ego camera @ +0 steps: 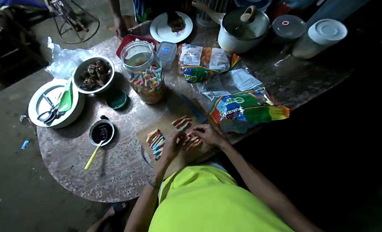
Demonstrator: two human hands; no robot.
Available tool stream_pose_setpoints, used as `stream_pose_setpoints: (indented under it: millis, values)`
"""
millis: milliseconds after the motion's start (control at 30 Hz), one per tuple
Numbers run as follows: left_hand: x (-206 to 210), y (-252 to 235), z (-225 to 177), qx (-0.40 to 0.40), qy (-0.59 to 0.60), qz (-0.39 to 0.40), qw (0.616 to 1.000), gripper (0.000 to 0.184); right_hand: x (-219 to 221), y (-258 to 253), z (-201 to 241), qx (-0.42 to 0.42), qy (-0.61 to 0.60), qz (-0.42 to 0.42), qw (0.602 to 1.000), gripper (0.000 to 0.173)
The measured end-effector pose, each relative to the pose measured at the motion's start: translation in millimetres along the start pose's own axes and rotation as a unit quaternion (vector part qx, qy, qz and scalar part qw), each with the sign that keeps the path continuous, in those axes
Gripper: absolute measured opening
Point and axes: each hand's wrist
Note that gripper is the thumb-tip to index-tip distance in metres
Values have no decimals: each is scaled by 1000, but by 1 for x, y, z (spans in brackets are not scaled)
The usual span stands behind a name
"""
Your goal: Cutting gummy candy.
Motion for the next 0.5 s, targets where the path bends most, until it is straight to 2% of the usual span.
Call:
stream_pose_setpoints:
  millis: [133,233,367,500]
  values:
    - [-29,-17,2,-16,-119,53,991,22,-32,-26,9,37,131,111,984,22]
    - [-40,-37,17,-22,-134,32,990,21,-37,-57,21,43,221,87,970,27]
    - [-40,-62,30,-96,-115,15,989,20,-32,-95,13,6,307,4,952,20]
    - [-28,-67,39,-145,-137,46,979,24,-35,-105,13,41,363,59,929,23]
Point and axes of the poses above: each hand's wrist, its own y-axis away from the middle knuckle, its own x-axis out of the palm, z = x × y, and after that the axes turned 9 degrees about z, right-handed
